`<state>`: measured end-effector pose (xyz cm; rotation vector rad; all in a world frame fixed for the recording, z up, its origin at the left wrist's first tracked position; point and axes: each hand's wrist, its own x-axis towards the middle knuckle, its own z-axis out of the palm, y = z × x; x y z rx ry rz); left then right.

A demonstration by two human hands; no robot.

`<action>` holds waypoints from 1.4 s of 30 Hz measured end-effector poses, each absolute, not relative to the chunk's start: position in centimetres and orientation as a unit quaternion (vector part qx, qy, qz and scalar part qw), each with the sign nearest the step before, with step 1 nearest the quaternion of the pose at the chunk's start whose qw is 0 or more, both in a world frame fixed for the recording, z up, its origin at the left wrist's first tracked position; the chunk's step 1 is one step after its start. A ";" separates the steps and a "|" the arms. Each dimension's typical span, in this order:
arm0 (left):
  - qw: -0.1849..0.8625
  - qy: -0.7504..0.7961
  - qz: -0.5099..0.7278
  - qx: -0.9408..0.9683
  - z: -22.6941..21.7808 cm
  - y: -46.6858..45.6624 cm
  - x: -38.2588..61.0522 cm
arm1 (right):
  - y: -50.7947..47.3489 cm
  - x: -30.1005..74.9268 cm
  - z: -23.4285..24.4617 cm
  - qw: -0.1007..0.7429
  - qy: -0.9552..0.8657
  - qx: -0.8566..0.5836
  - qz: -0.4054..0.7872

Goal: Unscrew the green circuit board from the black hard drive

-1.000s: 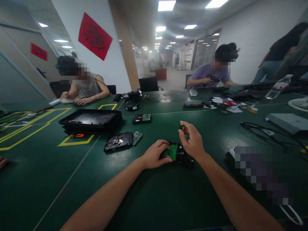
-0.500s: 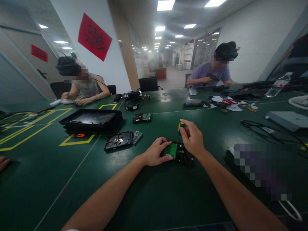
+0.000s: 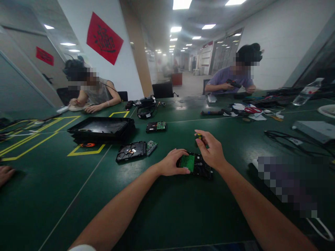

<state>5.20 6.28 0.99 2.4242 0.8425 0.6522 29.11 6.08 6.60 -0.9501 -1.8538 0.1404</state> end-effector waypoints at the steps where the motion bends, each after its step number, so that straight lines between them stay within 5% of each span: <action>1: 0.241 0.311 0.249 0.885 1.0 6.2 5.3 | 6.1 29.1 6.6 0.502 -0.769 -0.389 0.066; 12: 0.201 0.395 0.289 0.849 0.3 4.3 5.9 | 6.2 28.9 6.2 0.499 -0.760 -0.413 0.049; 28: 0.283 0.367 0.261 0.847 0.4 5.3 4.7 | 6.0 28.7 5.6 0.503 -0.750 -0.409 0.133; 42: 0.297 0.389 0.251 0.835 1.0 5.0 4.9 | 5.6 28.4 6.4 0.506 -0.773 -0.378 0.058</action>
